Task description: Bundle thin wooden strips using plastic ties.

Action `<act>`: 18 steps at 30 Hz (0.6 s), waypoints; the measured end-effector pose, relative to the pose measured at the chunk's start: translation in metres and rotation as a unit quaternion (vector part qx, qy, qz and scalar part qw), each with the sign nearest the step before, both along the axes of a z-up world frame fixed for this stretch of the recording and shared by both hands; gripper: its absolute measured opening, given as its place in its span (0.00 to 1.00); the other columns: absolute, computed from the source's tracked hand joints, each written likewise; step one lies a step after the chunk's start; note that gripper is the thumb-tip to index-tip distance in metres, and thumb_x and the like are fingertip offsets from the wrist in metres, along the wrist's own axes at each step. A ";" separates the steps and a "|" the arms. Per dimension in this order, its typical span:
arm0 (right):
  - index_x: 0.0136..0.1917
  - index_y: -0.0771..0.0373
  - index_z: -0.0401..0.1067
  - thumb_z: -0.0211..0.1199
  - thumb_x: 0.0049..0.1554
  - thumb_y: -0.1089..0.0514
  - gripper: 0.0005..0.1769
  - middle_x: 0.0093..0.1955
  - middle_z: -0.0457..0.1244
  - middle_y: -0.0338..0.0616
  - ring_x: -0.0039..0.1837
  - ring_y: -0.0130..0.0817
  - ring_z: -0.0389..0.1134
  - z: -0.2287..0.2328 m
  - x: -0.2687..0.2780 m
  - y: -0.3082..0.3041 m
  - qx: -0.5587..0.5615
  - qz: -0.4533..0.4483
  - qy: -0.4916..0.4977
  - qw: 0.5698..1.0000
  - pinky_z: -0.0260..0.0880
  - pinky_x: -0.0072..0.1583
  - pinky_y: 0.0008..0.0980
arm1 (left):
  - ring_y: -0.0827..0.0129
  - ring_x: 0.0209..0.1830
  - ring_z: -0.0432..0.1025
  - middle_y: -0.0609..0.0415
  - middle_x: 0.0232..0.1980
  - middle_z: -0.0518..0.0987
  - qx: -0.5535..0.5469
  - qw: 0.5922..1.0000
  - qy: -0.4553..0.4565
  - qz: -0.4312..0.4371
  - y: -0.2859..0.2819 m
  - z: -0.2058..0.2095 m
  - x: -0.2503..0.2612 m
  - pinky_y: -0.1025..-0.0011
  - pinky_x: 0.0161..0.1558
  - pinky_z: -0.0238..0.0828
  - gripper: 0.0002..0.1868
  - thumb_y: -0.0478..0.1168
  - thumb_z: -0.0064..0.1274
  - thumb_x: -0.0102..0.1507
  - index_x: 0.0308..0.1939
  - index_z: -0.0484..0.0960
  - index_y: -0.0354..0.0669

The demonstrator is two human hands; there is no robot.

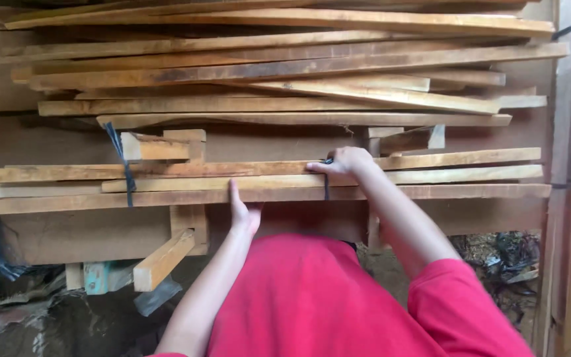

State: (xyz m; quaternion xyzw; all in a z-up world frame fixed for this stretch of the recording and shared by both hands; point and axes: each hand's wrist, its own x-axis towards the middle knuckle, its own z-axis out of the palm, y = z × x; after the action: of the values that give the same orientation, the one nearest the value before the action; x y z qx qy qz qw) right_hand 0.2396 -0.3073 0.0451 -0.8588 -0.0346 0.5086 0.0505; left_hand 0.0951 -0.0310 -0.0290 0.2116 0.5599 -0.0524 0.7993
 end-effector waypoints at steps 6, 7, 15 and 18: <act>0.65 0.47 0.78 0.45 0.38 0.03 0.62 0.68 0.67 0.50 0.76 0.47 0.63 -0.010 0.012 0.007 0.037 -0.010 0.068 0.997 0.63 0.73 0.45 | 0.56 0.64 0.71 0.49 0.65 0.72 0.003 1.000 -0.005 -0.013 0.000 0.018 0.003 0.53 0.64 0.72 0.49 0.68 0.67 0.55 0.70 0.64 0.50; 0.65 0.47 0.78 0.45 0.38 0.03 0.62 0.68 0.67 0.50 0.76 0.47 0.63 -0.005 0.010 0.007 0.037 -0.009 0.071 0.997 0.63 0.73 0.45 | 0.56 0.64 0.71 0.49 0.65 0.72 0.003 1.000 -0.003 -0.012 0.000 0.020 0.004 0.53 0.64 0.72 0.49 0.68 0.67 0.55 0.70 0.64 0.50; 0.59 0.45 0.81 0.46 0.44 0.06 0.53 0.61 0.71 0.49 0.70 0.48 0.68 -0.012 0.006 0.001 0.048 0.000 -0.003 0.999 0.68 0.68 0.46 | 0.56 0.63 0.71 0.48 0.64 0.72 0.000 1.000 -0.019 -0.013 -0.001 0.018 0.006 0.52 0.64 0.71 0.47 0.67 0.66 0.56 0.70 0.65 0.51; 0.59 0.41 0.80 0.49 0.43 0.07 0.50 0.58 0.73 0.46 0.67 0.47 0.70 0.006 0.002 -0.006 0.046 0.041 -0.038 0.997 0.70 0.66 0.46 | 0.52 0.63 0.72 0.46 0.64 0.74 -0.018 0.999 -0.028 -0.011 0.003 0.044 0.002 0.48 0.66 0.68 0.42 0.66 0.63 0.58 0.69 0.68 0.50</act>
State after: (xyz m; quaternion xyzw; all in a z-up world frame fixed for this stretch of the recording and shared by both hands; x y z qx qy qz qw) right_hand 0.2420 -0.3135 0.0509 -0.8723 -0.0946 0.4749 0.0675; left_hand 0.0973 -0.0282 0.0151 0.2043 0.5344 -0.0652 0.8176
